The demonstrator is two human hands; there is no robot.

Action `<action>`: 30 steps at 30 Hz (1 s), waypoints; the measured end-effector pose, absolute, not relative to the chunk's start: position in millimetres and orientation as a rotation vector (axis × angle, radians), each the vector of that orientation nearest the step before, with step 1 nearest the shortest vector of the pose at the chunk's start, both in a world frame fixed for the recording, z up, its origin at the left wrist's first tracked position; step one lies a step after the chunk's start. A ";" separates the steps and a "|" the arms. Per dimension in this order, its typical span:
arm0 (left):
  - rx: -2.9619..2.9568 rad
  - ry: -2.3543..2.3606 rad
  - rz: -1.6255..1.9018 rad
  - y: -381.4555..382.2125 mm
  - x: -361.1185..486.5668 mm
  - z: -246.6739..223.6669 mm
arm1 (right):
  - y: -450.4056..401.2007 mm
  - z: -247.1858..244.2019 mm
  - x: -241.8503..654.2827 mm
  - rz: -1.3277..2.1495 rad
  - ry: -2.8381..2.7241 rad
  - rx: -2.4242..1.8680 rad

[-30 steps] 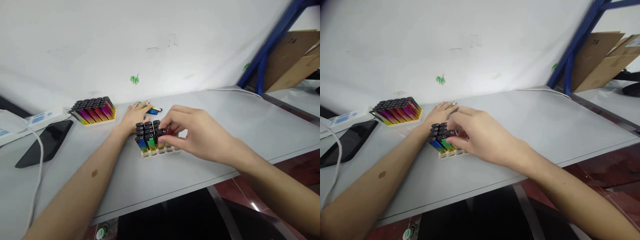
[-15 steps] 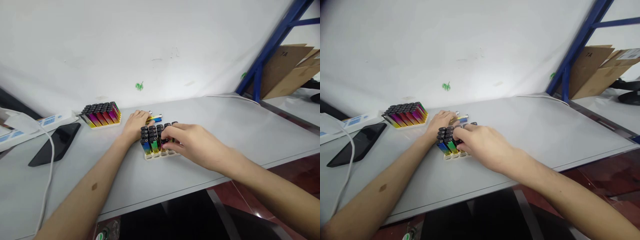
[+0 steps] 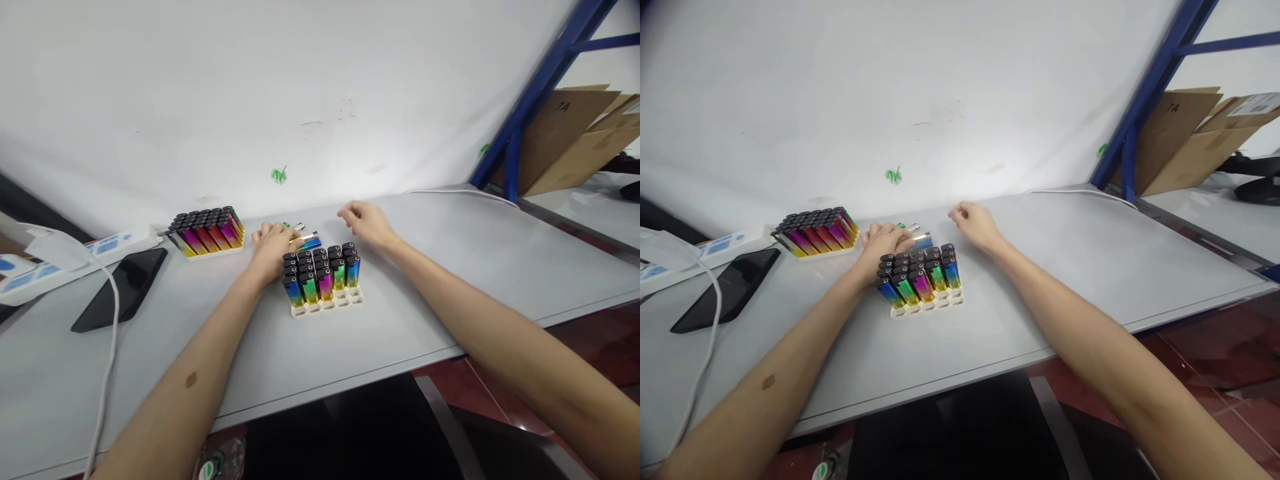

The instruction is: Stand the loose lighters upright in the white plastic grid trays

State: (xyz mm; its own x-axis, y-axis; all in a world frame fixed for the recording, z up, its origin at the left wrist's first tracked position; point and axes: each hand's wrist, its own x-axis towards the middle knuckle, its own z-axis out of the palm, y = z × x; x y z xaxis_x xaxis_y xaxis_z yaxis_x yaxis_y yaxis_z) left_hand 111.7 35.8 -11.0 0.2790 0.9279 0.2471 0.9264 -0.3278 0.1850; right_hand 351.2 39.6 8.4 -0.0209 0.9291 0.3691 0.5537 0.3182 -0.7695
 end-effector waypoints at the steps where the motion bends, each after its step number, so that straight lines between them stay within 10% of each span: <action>1: 2.490 1.833 0.513 33.9 111.3 -10.0 | 44.0 -2.5 351.5 0.510 -1.760 -1.377; 18: 2.641 1.906 0.658 32.5 112.5 -16.0 | 33.3 -18.8 341.8 0.433 -2.030 -1.394; 30: 2.742 1.448 1.064 27.2 119.8 -11.3 | 28.1 -10.8 326.6 1.030 -1.628 -0.999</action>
State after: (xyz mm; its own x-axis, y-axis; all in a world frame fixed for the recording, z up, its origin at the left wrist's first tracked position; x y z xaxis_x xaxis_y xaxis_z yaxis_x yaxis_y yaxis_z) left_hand 119.8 27.2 -11.3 0.4021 0.6914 0.6003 0.7794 -0.6025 0.1718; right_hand 326.6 28.1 -10.8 -0.2321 0.9322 0.2777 0.1484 0.3161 -0.9370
